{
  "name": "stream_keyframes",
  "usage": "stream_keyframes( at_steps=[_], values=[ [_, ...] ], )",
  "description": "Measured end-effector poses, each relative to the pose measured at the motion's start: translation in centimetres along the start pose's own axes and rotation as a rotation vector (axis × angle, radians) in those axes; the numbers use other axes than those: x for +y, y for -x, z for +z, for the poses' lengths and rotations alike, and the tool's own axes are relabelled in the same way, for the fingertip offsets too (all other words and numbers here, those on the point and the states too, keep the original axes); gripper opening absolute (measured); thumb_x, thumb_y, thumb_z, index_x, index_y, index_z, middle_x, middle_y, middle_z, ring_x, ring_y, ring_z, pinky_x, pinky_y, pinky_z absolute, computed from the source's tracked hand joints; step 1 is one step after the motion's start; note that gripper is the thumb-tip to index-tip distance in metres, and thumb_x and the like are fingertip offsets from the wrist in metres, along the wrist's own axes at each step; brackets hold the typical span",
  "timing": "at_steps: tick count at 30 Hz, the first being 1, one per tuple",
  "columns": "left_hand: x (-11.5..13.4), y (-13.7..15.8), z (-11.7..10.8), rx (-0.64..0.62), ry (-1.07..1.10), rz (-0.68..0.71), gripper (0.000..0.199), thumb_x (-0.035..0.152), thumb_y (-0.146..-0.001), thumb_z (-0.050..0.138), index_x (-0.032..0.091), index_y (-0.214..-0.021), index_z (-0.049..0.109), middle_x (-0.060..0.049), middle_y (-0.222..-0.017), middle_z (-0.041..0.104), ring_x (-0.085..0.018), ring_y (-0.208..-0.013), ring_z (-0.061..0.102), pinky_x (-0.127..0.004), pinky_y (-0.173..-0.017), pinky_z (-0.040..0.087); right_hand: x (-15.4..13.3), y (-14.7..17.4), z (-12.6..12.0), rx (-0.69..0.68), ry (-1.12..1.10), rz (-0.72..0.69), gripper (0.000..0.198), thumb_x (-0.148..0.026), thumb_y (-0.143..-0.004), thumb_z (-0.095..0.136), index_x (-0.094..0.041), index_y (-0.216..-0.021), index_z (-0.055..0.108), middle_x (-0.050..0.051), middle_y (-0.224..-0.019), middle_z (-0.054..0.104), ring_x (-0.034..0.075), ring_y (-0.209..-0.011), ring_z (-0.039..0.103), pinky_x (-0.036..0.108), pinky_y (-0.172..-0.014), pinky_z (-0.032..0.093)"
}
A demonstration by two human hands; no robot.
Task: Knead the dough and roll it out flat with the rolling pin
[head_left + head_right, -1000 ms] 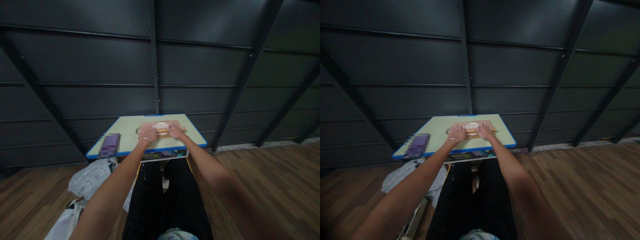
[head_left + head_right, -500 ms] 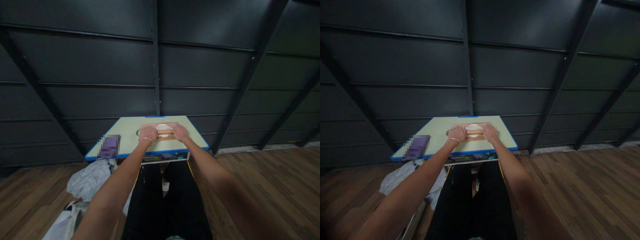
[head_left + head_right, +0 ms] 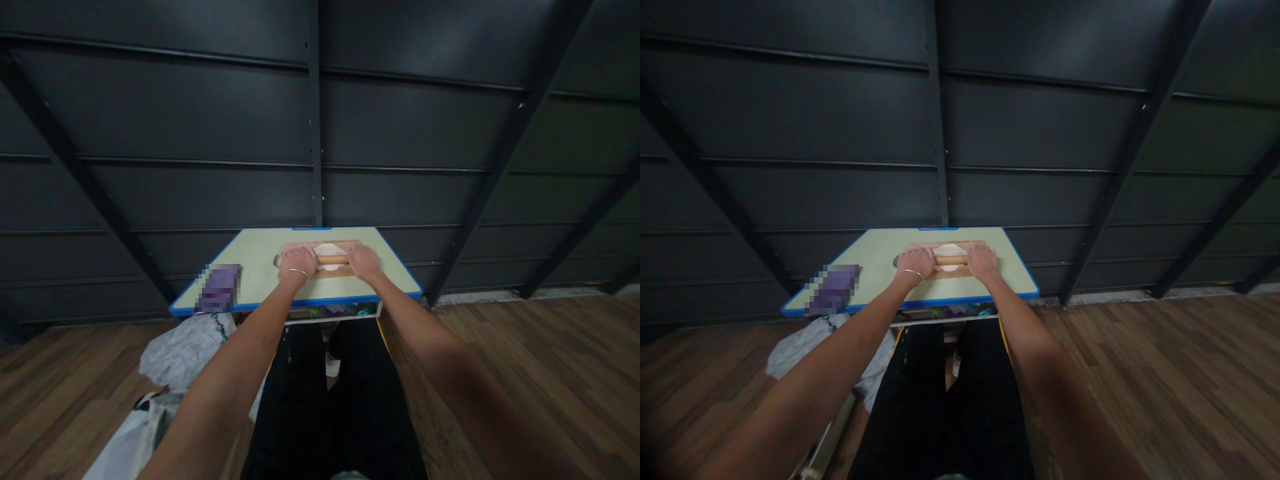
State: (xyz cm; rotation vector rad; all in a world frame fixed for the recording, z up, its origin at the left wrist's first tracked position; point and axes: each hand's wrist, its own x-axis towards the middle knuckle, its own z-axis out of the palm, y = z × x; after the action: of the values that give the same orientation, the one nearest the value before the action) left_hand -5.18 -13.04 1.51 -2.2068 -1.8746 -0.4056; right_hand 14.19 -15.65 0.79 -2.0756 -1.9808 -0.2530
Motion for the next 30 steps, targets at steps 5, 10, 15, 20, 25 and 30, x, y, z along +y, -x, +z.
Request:
stream_keyframes(
  at_steps=[5,10,15,20,25,30],
  values=[
    [0.0,-0.3,0.2,-0.013,0.02,-0.034,0.058,0.034,-0.105,0.025,0.006,-0.104,0.075,-0.024,-0.101,0.075,-0.033,-0.101,0.072,-0.047,-0.088,0.051,0.0,-0.4,0.1,0.006,-0.01,-0.003,0.047,-0.024,-0.106,0.026,-0.011,-0.117,0.07,0.019,-0.121,0.072,0.027,-0.116,0.065,0.037,-0.101,0.045],
    [0.1,-0.3,0.2,-0.052,-0.026,0.008,0.055,0.03,-0.104,0.024,0.005,-0.113,0.072,-0.026,-0.103,0.074,-0.034,-0.104,0.071,-0.049,-0.086,0.051,0.2,-0.6,0.3,0.033,-0.022,-0.016,0.046,-0.024,-0.106,0.026,-0.013,-0.117,0.07,0.018,-0.124,0.071,0.026,-0.118,0.064,0.036,-0.1,0.046],
    [0.1,-0.4,0.1,-0.055,-0.047,0.001,0.058,0.031,-0.105,0.021,0.006,-0.112,0.073,-0.025,-0.106,0.074,-0.035,-0.102,0.071,-0.048,-0.083,0.053,0.2,-0.9,0.5,0.059,-0.034,0.005,0.047,-0.027,-0.107,0.025,-0.011,-0.117,0.068,0.018,-0.123,0.071,0.026,-0.114,0.066,0.035,-0.098,0.047],
    [0.0,-0.6,0.3,-0.033,-0.066,0.008,0.058,0.03,-0.105,0.021,0.006,-0.116,0.072,-0.026,-0.106,0.073,-0.036,-0.102,0.07,-0.048,-0.081,0.053,0.1,-1.2,0.2,0.008,-0.037,0.02,0.046,-0.026,-0.107,0.026,-0.013,-0.119,0.068,0.018,-0.127,0.07,0.025,-0.113,0.067,0.034,-0.099,0.047],
    [0.0,-0.8,0.4,-0.009,-0.092,0.031,0.059,0.029,-0.105,0.019,0.006,-0.117,0.072,-0.026,-0.105,0.073,-0.037,-0.102,0.07,-0.048,-0.079,0.053,0.0,-1.4,-0.2,-0.017,-0.031,0.029,0.046,-0.028,-0.107,0.027,-0.012,-0.122,0.068,0.017,-0.128,0.07,0.024,-0.114,0.067,0.031,-0.098,0.047],
    [0.0,-0.8,0.1,-0.029,-0.102,0.062,0.058,0.029,-0.105,0.019,0.006,-0.119,0.071,-0.026,-0.108,0.073,-0.036,-0.104,0.07,-0.047,-0.082,0.053,-0.1,-1.4,-0.5,-0.038,-0.009,0.012,0.049,-0.026,-0.107,0.024,-0.012,-0.122,0.069,0.017,-0.128,0.07,0.025,-0.114,0.067,0.031,-0.097,0.048]
  ],
)
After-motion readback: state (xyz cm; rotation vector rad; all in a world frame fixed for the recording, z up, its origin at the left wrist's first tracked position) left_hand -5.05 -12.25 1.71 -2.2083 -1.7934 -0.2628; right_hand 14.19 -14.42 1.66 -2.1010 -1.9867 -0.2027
